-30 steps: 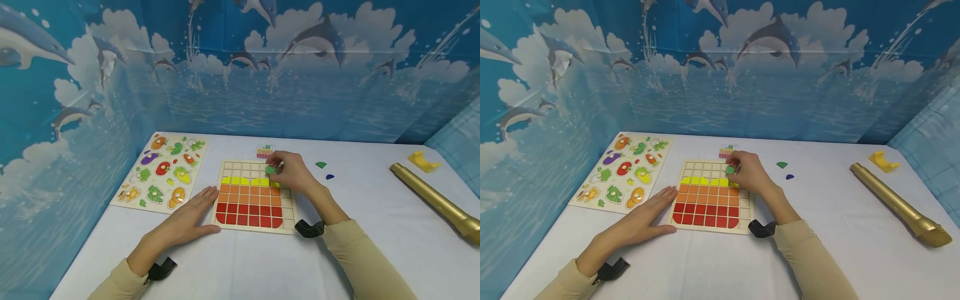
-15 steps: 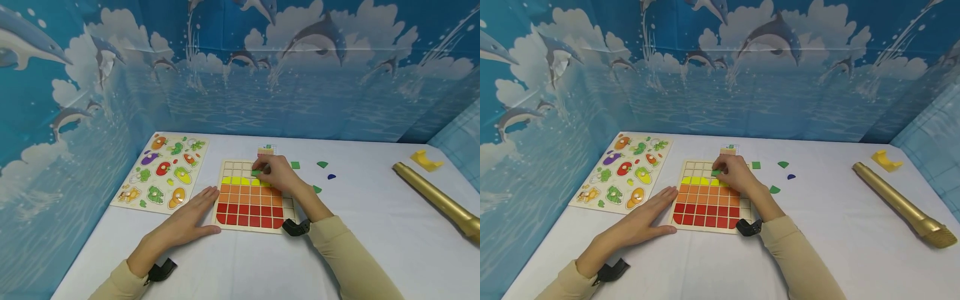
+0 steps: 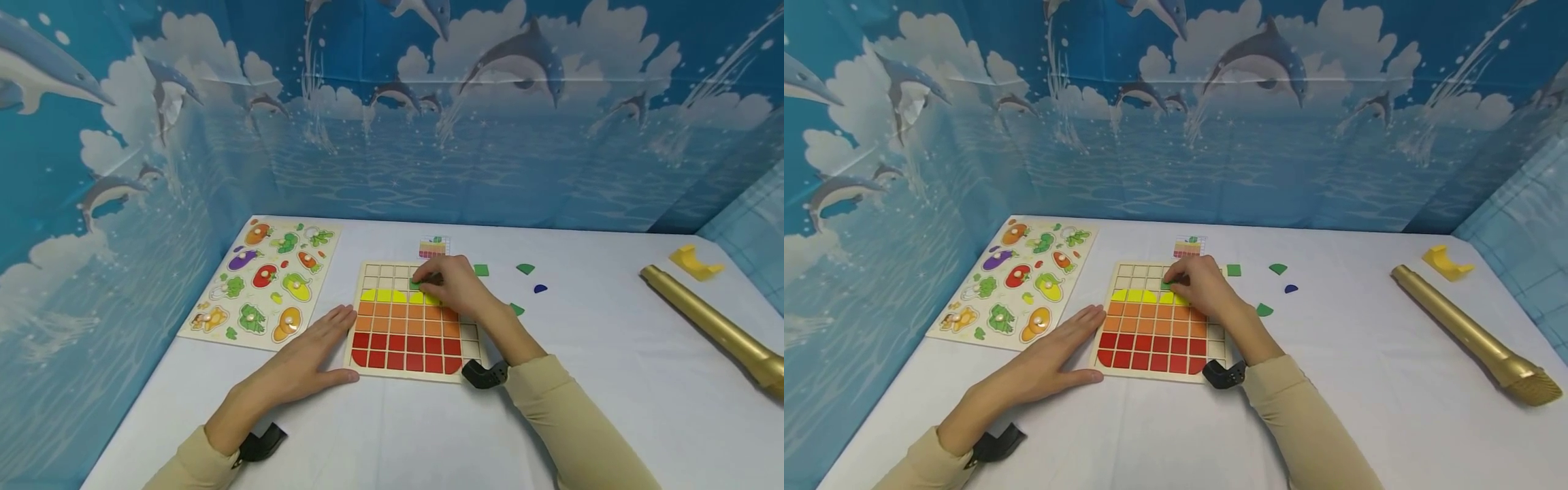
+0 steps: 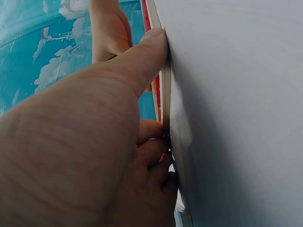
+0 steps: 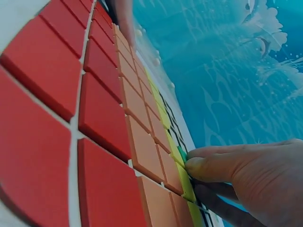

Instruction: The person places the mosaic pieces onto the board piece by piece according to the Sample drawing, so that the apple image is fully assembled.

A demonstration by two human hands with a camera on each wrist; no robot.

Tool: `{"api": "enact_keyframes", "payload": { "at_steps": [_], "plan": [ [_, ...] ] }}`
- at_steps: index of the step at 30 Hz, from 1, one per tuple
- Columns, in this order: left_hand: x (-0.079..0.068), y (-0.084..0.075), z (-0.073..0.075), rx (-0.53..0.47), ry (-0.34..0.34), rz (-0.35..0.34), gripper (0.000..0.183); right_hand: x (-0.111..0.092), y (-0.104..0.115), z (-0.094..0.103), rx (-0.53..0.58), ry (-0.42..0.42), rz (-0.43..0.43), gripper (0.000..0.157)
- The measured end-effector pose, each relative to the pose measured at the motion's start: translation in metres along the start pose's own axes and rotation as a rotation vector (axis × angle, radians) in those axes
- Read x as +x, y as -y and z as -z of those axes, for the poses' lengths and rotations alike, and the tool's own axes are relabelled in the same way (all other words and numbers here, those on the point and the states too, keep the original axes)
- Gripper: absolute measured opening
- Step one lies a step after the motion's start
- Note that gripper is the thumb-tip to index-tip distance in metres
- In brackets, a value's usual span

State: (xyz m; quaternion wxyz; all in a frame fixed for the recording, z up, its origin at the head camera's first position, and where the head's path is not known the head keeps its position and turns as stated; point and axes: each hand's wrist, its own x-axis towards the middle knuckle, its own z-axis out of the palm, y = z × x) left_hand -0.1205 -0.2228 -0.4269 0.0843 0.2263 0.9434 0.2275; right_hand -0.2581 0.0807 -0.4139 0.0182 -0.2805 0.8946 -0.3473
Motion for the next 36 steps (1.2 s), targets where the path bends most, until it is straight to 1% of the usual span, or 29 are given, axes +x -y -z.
{"api": "enact_keyframes", "payload": {
  "at_steps": [5,11,15,22,29,32,36],
  "plan": [
    [0.0,0.0,0.0,0.001,0.002,0.004,0.101,-0.004,-0.003,0.005,-0.015,-0.007,-0.008,0.014],
    [0.0,0.0,0.0,-0.005,0.008,0.006,0.101,-0.014,-0.011,0.021,0.004,-0.041,-0.06,0.014],
    [0.0,-0.001,0.0,-0.008,0.013,0.005,0.101,-0.02,-0.021,0.032,-0.027,-0.065,-0.097,0.016],
    [-0.001,-0.001,0.001,-0.008,0.006,0.001,0.101,-0.035,-0.041,0.051,-0.084,-0.097,-0.137,0.019],
    [-0.001,-0.001,0.001,-0.007,0.003,0.0,0.101,-0.049,-0.057,0.073,-0.102,-0.143,-0.219,0.025],
    [-0.001,-0.001,0.001,-0.013,0.007,0.009,0.101,-0.049,-0.062,0.076,-0.09,-0.138,-0.228,0.03],
    [0.0,-0.002,0.001,-0.018,0.011,0.015,0.101,-0.047,-0.068,0.072,-0.094,-0.107,-0.216,0.036]
  ]
}}
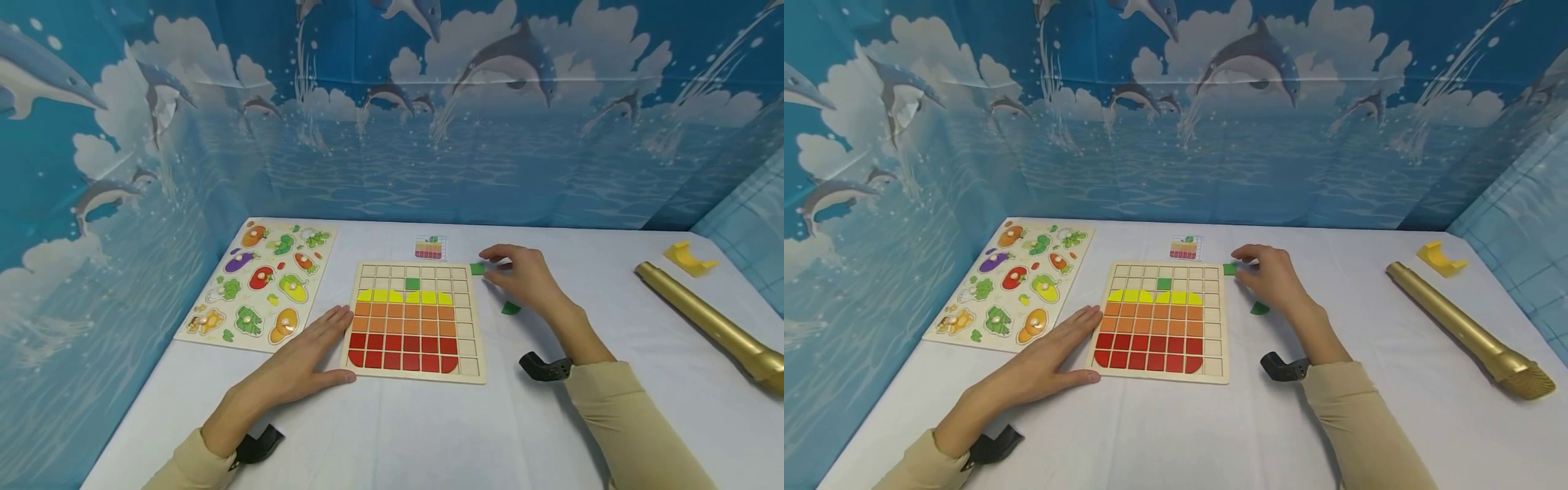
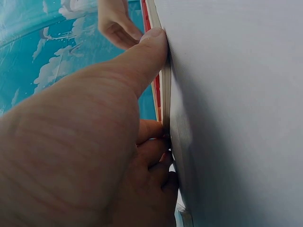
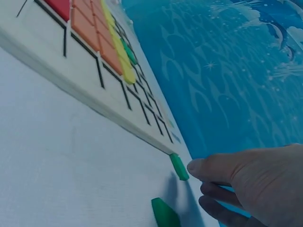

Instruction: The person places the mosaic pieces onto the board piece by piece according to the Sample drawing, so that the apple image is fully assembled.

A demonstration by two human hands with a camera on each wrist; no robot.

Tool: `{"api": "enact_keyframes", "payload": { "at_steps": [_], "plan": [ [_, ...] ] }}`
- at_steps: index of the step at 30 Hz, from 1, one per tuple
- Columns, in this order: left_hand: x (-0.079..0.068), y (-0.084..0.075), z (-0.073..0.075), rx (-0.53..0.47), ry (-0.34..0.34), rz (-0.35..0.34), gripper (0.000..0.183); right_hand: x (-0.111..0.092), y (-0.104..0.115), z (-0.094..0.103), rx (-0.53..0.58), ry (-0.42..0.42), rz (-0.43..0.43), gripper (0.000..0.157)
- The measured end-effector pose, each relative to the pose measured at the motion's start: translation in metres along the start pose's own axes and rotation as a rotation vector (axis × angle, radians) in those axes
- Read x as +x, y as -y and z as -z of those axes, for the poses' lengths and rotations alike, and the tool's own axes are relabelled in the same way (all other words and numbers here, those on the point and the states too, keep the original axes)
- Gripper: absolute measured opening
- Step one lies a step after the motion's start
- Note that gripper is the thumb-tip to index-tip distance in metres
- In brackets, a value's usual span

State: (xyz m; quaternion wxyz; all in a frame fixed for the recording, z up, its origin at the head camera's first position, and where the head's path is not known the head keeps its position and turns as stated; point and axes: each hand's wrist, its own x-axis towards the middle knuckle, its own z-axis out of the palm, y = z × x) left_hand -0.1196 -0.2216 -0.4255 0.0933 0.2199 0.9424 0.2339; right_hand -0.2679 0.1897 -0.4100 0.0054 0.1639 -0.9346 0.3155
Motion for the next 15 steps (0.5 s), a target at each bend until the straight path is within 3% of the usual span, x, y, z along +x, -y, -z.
{"api": "enact_keyframes", "payload": {
  "at_steps": [6,15],
  "plan": [
    [0.0,0.0,0.001,-0.003,-0.002,-0.01,0.1,0.001,-0.003,-0.01,-0.048,0.013,0.031,0.04],
    [-0.001,0.0,0.001,-0.003,0.002,-0.003,0.101,0.0,0.0,-0.013,-0.082,0.006,0.078,0.029]
  ]
}}
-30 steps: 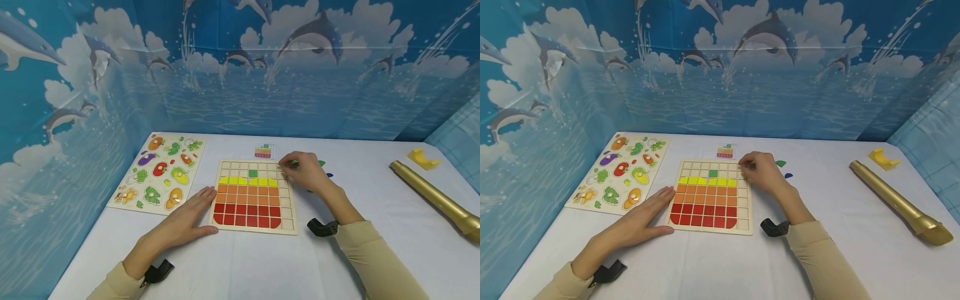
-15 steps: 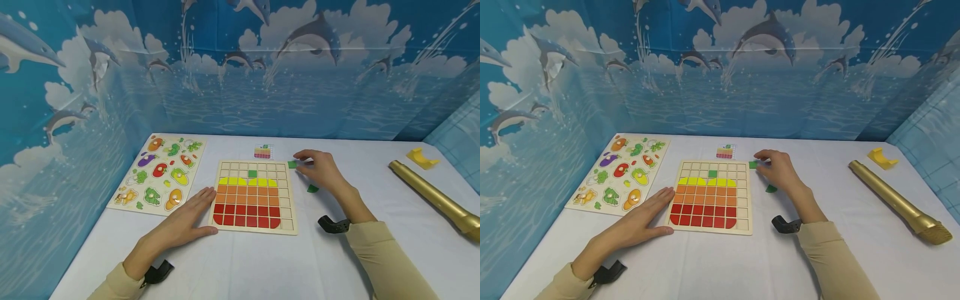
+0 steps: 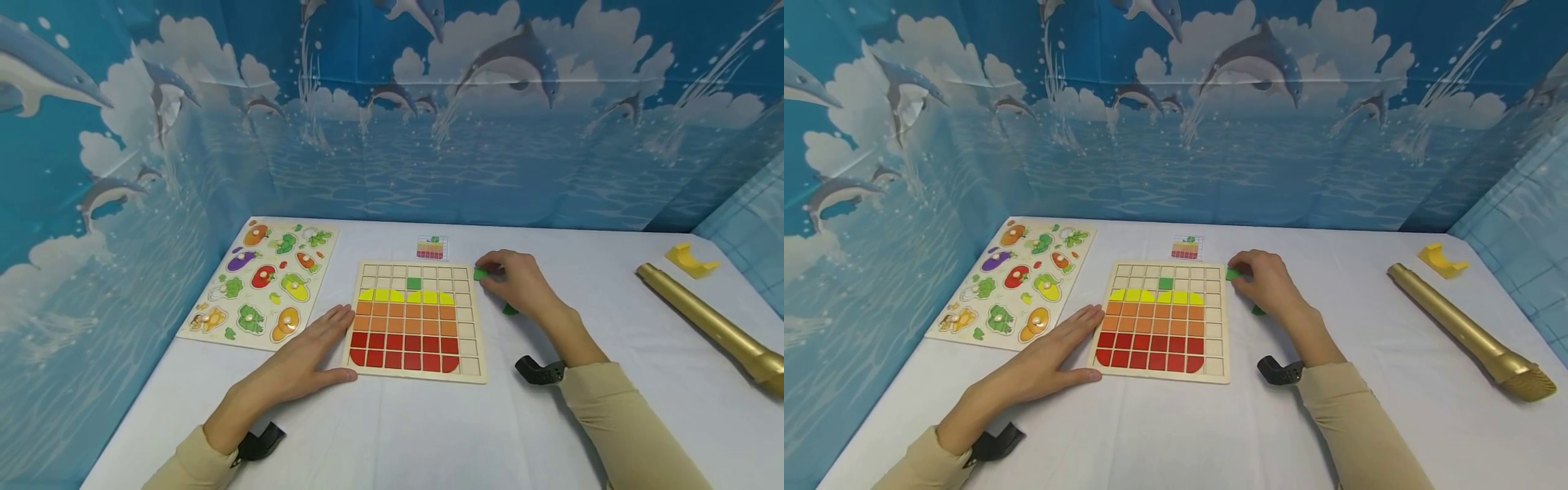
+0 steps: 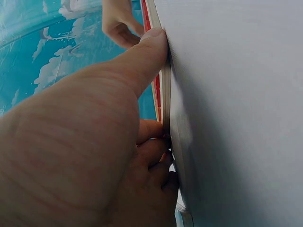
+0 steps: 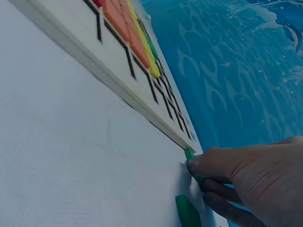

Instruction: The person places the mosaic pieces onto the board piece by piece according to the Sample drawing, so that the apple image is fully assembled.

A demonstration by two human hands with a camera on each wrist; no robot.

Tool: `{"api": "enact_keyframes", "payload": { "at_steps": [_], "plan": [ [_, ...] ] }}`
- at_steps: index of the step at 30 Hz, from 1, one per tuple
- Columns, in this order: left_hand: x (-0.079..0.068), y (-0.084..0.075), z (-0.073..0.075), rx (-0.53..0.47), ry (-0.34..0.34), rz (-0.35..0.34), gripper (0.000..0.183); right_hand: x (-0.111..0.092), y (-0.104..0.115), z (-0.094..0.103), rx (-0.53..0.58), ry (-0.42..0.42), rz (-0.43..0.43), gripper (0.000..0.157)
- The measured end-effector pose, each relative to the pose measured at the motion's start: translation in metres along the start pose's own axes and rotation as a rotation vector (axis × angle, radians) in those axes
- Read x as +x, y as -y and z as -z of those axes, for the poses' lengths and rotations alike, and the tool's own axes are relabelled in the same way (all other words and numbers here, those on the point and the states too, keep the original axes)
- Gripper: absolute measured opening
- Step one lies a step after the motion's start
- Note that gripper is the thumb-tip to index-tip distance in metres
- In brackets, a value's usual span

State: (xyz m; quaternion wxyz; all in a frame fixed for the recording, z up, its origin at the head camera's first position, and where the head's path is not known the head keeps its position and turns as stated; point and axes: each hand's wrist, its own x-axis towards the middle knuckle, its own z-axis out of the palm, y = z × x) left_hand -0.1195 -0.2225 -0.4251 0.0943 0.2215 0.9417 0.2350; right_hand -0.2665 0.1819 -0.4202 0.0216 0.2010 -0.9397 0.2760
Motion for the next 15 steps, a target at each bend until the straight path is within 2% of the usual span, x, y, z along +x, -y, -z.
{"api": "enact_keyframes", "payload": {
  "at_steps": [9,15],
  "plan": [
    [0.0014,-0.0007,0.0002,0.003,-0.002,-0.006,0.101,-0.002,-0.0019,0.0057,0.015,0.017,-0.017,0.03],
    [0.0017,0.0006,-0.0008,-0.003,0.001,0.001,0.102,-0.0016,-0.0005,0.0082,0.042,0.006,0.009,0.027]
  ]
}}
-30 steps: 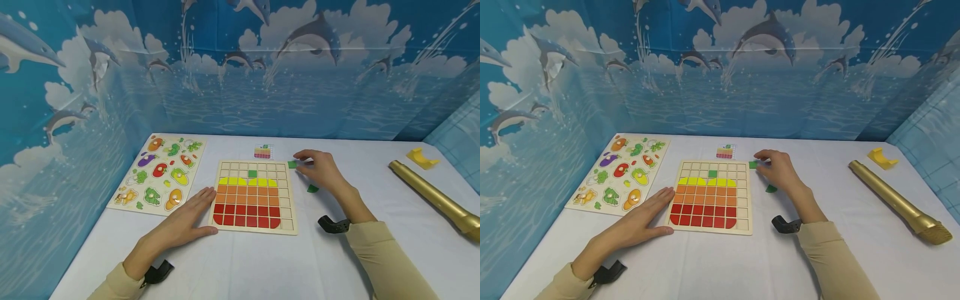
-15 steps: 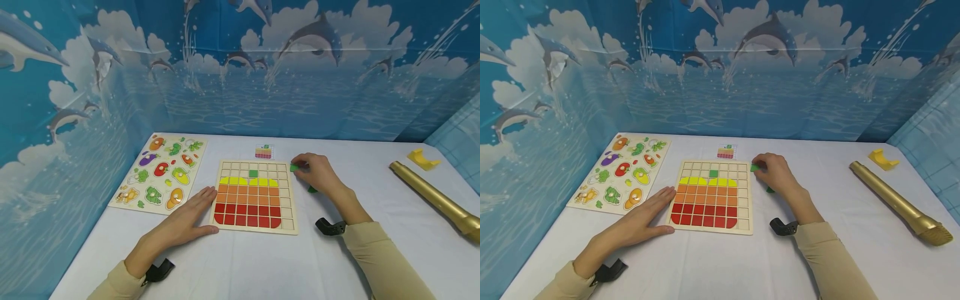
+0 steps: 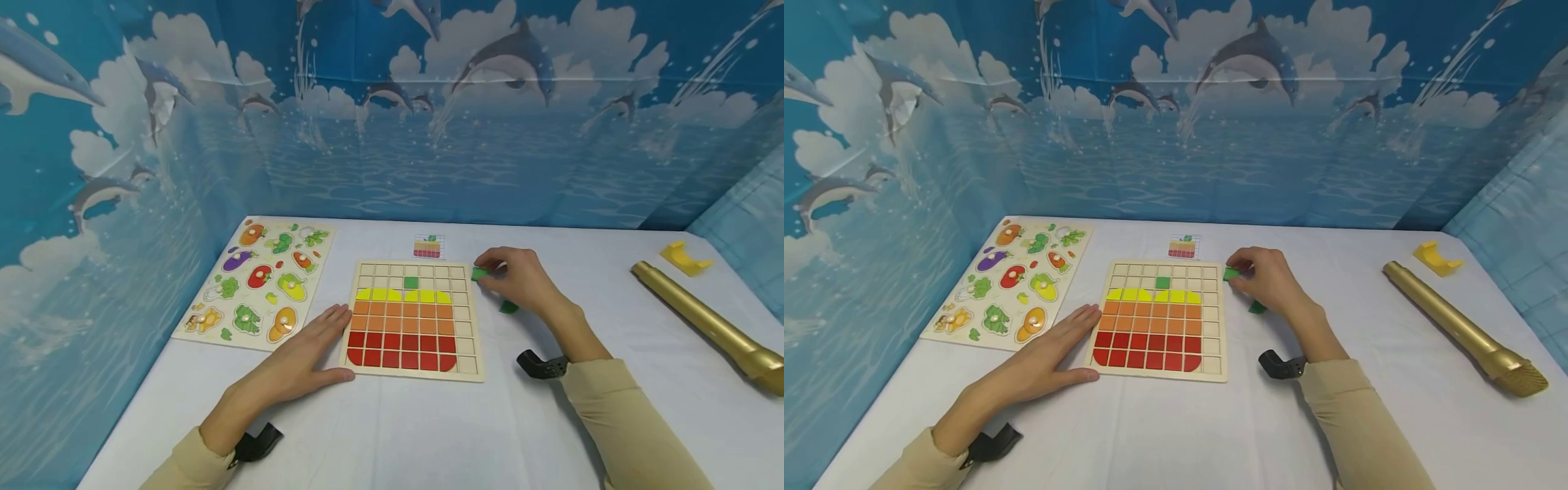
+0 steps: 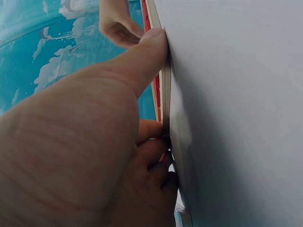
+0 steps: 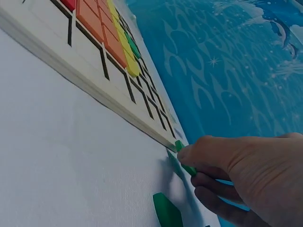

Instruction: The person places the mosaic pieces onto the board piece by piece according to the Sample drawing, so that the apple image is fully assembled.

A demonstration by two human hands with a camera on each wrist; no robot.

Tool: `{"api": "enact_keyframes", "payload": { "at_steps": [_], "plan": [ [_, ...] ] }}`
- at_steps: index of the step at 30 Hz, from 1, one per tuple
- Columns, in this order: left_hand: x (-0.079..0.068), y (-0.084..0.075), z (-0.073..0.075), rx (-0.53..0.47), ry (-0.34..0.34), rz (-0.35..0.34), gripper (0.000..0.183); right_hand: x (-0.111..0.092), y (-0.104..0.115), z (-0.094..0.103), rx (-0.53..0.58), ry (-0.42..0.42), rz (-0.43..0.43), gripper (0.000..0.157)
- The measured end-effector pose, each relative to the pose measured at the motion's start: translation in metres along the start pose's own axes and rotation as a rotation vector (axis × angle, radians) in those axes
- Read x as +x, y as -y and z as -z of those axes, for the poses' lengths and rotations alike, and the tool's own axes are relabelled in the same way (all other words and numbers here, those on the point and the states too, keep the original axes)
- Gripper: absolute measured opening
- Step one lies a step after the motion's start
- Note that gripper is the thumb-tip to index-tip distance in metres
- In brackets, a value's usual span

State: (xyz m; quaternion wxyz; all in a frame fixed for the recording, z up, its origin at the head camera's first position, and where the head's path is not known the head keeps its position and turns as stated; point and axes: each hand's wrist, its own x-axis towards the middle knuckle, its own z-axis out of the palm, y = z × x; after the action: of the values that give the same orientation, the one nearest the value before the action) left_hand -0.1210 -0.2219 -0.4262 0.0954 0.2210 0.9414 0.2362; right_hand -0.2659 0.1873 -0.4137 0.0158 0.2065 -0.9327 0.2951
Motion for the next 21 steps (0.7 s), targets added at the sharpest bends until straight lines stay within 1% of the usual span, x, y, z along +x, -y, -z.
{"api": "enact_keyframes", "payload": {
  "at_steps": [4,12,16,21],
  "plan": [
    [0.0,0.001,0.0,-0.003,0.005,0.005,0.102,0.006,0.007,-0.003,0.024,0.004,0.029,0.026],
    [0.0,0.001,0.0,0.011,-0.009,-0.011,0.102,0.026,0.031,-0.012,0.076,0.02,0.139,0.023],
    [-0.001,0.001,-0.001,0.019,-0.009,-0.013,0.102,0.034,0.042,-0.021,0.096,0.037,0.14,0.022],
    [-0.001,0.001,-0.001,0.019,-0.01,-0.015,0.101,0.043,0.052,-0.034,0.101,0.058,0.112,0.018]
  ]
}}
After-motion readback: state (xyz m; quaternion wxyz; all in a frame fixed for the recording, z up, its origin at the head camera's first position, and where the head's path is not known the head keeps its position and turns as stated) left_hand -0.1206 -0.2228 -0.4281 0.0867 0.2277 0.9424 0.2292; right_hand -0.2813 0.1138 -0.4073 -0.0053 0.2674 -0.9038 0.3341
